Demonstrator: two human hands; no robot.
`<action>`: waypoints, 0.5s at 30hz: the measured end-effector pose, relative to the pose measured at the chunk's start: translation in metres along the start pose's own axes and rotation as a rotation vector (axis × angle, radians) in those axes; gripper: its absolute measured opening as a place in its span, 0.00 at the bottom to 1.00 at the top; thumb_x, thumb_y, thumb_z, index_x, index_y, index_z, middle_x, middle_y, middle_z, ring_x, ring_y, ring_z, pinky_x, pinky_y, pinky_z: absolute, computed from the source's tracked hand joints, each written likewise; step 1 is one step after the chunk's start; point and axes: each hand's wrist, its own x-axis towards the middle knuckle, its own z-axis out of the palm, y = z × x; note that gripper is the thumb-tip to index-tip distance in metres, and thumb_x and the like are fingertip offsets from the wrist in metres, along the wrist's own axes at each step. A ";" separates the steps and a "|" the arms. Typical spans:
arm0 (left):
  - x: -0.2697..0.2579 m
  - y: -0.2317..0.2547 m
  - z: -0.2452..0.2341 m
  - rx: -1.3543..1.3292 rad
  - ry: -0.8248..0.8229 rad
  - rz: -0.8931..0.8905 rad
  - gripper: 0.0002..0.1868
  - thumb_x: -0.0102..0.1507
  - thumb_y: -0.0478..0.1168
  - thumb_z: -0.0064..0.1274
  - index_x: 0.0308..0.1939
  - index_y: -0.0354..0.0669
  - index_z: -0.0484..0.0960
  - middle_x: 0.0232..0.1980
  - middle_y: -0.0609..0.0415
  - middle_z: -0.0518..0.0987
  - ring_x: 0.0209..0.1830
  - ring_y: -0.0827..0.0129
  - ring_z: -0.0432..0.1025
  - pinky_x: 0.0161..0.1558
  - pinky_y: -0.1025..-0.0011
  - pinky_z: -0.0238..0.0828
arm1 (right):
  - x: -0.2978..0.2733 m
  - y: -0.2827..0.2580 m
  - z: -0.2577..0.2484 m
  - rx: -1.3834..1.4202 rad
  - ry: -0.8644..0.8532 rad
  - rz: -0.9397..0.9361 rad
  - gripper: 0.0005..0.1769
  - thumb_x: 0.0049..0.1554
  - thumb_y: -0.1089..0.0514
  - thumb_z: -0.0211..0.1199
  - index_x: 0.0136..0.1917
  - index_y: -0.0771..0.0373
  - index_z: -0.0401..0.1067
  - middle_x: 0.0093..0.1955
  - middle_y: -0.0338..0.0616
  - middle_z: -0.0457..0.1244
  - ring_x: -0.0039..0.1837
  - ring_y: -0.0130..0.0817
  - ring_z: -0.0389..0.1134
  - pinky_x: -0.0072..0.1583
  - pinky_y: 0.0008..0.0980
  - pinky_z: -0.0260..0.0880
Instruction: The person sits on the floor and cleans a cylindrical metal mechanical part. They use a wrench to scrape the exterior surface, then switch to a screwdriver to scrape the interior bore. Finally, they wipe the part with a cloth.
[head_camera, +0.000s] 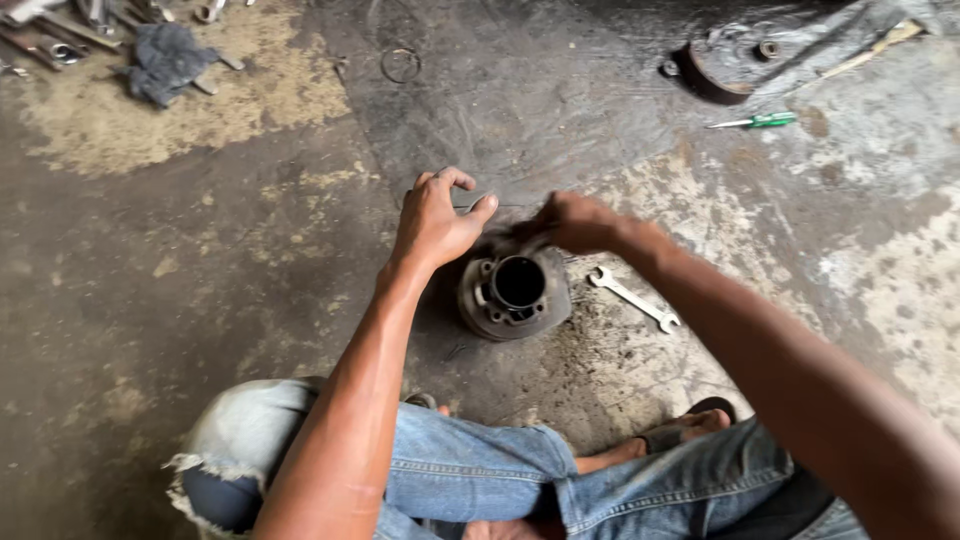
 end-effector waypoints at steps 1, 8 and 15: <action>-0.003 0.003 0.001 -0.010 -0.046 -0.030 0.24 0.57 0.53 0.66 0.47 0.41 0.81 0.53 0.38 0.77 0.57 0.47 0.70 0.54 0.54 0.69 | -0.014 0.002 -0.017 -0.055 -0.158 0.431 0.17 0.67 0.45 0.57 0.53 0.54 0.82 0.44 0.51 0.71 0.38 0.38 0.69 0.39 0.34 0.70; -0.030 0.034 0.037 0.104 -0.277 0.010 0.29 0.61 0.62 0.58 0.55 0.44 0.81 0.60 0.44 0.75 0.62 0.51 0.67 0.63 0.52 0.64 | -0.054 -0.003 0.018 -0.271 0.273 -0.005 0.09 0.61 0.58 0.61 0.52 0.56 0.80 0.45 0.40 0.70 0.38 0.30 0.70 0.43 0.31 0.75; -0.043 0.036 0.059 0.188 -0.325 0.191 0.34 0.61 0.65 0.55 0.59 0.43 0.81 0.69 0.44 0.69 0.68 0.50 0.58 0.67 0.45 0.53 | -0.144 0.014 0.005 0.031 0.016 0.315 0.11 0.65 0.59 0.57 0.53 0.61 0.80 0.49 0.45 0.72 0.48 0.37 0.75 0.52 0.40 0.77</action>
